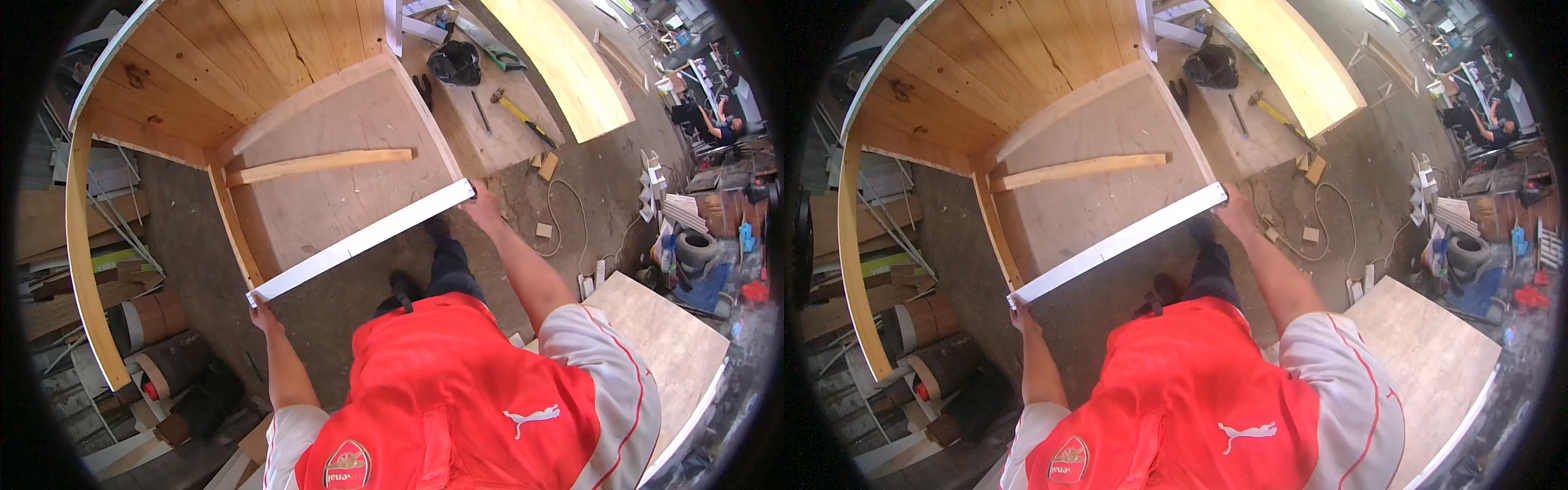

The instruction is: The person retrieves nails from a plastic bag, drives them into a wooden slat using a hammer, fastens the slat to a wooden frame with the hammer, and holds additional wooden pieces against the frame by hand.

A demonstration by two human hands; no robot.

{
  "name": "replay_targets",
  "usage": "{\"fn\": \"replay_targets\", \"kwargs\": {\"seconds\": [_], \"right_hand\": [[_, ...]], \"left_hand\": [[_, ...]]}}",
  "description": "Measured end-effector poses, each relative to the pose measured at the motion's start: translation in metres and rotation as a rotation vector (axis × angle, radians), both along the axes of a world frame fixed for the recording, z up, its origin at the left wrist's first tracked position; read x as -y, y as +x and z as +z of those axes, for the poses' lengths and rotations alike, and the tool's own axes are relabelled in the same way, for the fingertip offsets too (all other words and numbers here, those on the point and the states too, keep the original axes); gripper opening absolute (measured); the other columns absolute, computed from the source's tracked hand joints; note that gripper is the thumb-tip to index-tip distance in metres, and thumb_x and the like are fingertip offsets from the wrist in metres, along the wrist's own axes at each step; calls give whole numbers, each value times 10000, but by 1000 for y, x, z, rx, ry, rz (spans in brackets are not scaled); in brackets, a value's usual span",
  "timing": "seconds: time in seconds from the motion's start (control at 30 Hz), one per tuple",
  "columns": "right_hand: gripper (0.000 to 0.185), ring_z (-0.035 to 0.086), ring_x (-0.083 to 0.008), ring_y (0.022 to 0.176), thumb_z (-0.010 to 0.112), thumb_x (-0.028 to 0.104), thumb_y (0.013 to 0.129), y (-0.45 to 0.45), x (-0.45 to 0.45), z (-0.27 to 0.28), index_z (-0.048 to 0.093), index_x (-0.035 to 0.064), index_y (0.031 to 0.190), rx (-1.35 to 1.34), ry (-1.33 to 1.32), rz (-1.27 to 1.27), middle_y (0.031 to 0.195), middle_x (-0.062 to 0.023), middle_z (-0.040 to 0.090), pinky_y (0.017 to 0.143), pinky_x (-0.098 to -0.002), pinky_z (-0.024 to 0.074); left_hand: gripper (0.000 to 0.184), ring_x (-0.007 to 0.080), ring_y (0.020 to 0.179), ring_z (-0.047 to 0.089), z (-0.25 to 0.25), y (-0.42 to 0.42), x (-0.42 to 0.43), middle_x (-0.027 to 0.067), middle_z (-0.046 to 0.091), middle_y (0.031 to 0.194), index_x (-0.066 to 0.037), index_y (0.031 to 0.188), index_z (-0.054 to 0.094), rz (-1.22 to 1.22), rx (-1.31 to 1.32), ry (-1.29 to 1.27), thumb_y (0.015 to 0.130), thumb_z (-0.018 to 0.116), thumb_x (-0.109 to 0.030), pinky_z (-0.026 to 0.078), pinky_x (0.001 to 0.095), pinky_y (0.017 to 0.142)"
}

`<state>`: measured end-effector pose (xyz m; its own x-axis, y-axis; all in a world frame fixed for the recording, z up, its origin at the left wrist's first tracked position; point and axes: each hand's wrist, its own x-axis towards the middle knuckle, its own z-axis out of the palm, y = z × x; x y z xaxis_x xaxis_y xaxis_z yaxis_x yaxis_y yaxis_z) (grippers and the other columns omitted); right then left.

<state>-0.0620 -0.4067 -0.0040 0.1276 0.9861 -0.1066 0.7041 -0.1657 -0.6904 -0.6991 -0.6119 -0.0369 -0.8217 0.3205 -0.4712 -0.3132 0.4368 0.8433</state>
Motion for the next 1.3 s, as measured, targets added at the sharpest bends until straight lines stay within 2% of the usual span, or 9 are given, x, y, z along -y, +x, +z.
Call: {"fn": "replay_targets", "kwargs": {"seconds": [0.1,0.23,0.33,0.63,0.83,0.9,1.0,1.23,1.3], "right_hand": [[542,716,-353,986,869,216,749,-2,-2,-1,644,51,1213,100,-68,-27,1027,-182,744,853,-448,558],[323,696,-413,965,778,183,829,-2,-12,-31,684,35,1100,181,-86,-51,978,-215,730,817,-484,551],[215,691,-421,955,713,157,868,-1,-10,-28,700,32,1043,137,-63,-45,973,-222,724,810,-487,550],[252,677,-443,944,708,151,865,10,-10,-26,683,47,1093,204,-68,5,953,-229,714,802,-503,543],[500,673,-387,1062,758,131,827,-3,-6,4,603,104,1301,154,-37,-84,1118,-193,706,877,-472,538],[570,669,-366,1094,781,136,813,0,-8,9,586,120,1349,87,-1,-9,1168,-179,697,902,-459,535],[615,669,-353,1112,798,147,808,3,-8,8,580,136,1383,76,42,56,1197,-168,696,920,-447,536],[536,697,-330,1064,778,139,839,6,0,-10,622,148,1353,30,163,45,1156,-161,719,900,-426,553],[526,704,-326,1048,768,135,848,6,2,-10,624,159,1353,3,92,-1,1138,-160,723,887,-421,559]], "left_hand": [[630,226,997,646,8,11,-8,48,614,1259,-177,1462,421,77,44,-13,970,701,-454,526,392,851],[667,254,1064,638,-14,2,-8,80,573,1327,-117,1458,397,94,70,125,972,688,-469,547,385,893],[663,263,1096,632,-14,5,-9,98,570,1327,-90,1443,406,100,22,176,974,682,-469,553,370,901],[612,221,1050,643,-18,7,-9,74,602,1269,-116,1416,433,110,-19,113,988,651,-496,565,338,817],[661,203,954,662,-5,8,-11,42,617,1251,-139,1428,433,75,-19,-33,970,640,-568,519,314,688],[706,201,935,666,0,12,-11,34,619,1258,-154,1460,420,85,-28,-83,954,648,-592,493,311,656],[774,200,935,669,-2,4,-6,33,618,1287,-184,1518,384,27,21,-60,935,666,-607,466,318,650],[798,223,1056,647,0,3,-2,26,612,1325,-195,1537,371,37,10,9,924,696,-589,462,382,802],[785,229,1089,635,3,4,-2,20,608,1331,-194,1530,385,29,11,-7,925,696,-585,458,396,834]]}}
